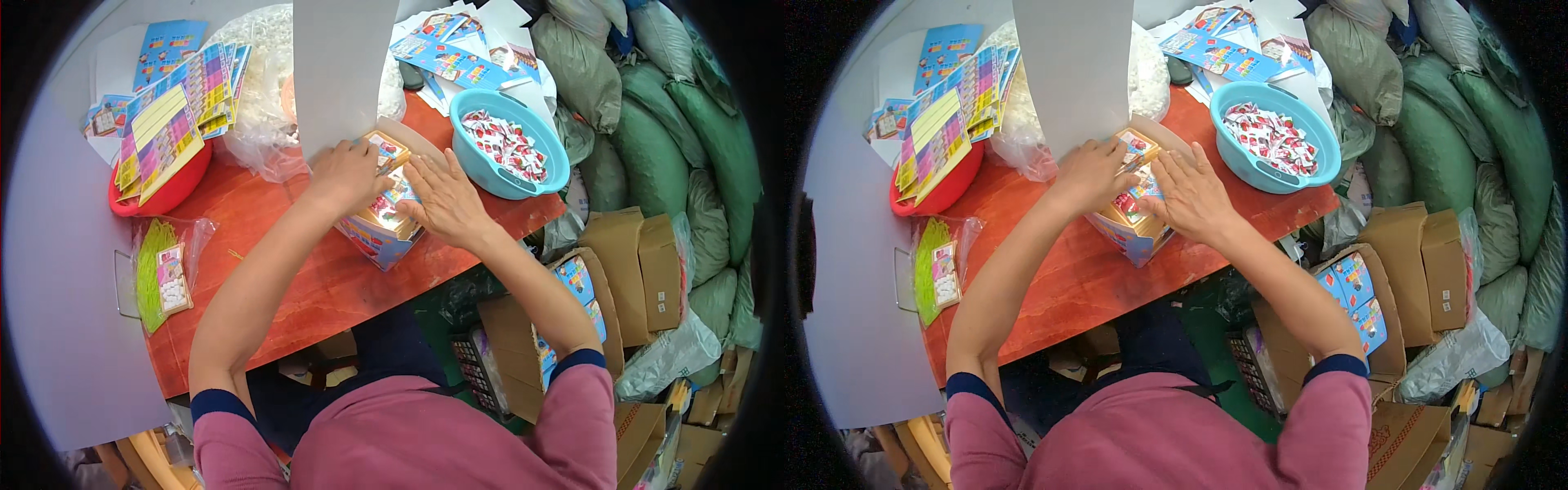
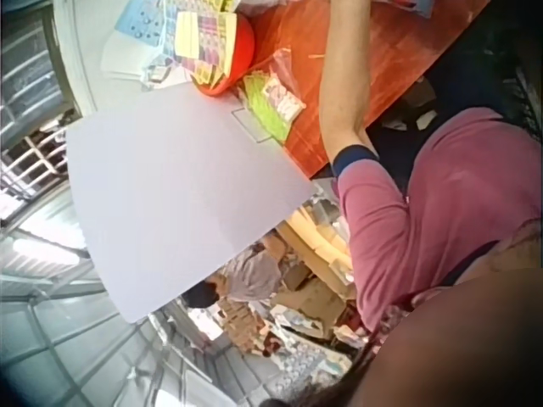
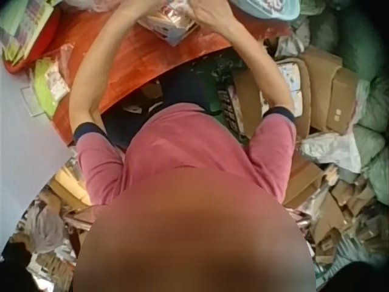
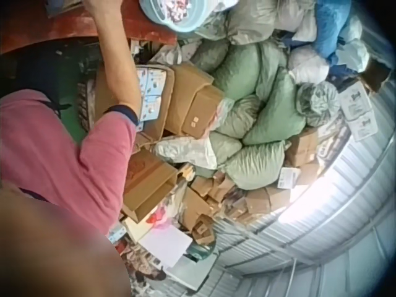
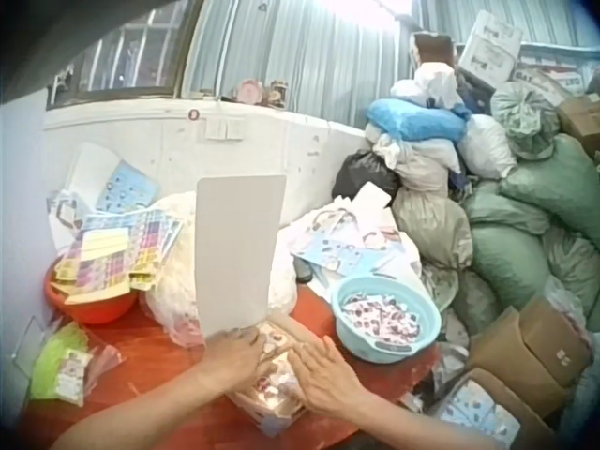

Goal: The recorder is packing small toy packets into display boxes and then placing the display boxes into a larger cardboard shipping box.

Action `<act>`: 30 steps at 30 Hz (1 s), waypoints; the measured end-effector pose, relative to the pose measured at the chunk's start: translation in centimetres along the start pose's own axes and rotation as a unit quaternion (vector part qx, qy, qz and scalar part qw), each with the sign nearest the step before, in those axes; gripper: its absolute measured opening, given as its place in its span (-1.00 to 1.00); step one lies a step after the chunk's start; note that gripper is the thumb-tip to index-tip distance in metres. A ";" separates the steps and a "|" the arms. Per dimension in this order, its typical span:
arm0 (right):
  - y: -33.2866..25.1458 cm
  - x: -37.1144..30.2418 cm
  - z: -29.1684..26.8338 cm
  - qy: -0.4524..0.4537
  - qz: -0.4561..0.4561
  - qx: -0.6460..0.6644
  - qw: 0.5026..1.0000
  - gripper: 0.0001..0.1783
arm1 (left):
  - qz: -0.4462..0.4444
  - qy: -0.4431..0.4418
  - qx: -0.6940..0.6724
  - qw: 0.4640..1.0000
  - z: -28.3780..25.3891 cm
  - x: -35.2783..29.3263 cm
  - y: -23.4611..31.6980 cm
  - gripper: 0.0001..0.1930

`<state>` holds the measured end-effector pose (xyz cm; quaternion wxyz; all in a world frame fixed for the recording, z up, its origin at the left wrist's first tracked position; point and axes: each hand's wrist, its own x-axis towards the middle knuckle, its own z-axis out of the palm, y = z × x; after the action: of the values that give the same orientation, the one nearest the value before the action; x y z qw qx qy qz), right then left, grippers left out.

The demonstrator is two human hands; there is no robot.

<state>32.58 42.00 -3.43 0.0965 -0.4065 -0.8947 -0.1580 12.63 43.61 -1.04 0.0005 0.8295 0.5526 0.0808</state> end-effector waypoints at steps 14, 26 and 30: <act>0.5 1.2 -0.9 -0.009 0.010 0.132 0.991 -0.17 | 0.120 -0.170 0.006 0.978 -2.0 1.0 -2.7 -0.36; 0.7 1.4 -0.1 -0.061 -0.017 0.145 0.987 -0.12 | 0.112 -0.212 0.009 0.971 -1.6 1.2 -2.9 -0.20; 0.7 1.7 -0.6 -0.063 -0.024 0.148 0.987 -0.12 | 0.108 -0.177 -0.015 0.978 -2.0 0.4 -2.8 -0.17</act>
<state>32.04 43.44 -2.25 0.0953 -0.3757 -0.9218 -0.0005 9.94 44.89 0.72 0.1021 0.8853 0.4498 -0.0593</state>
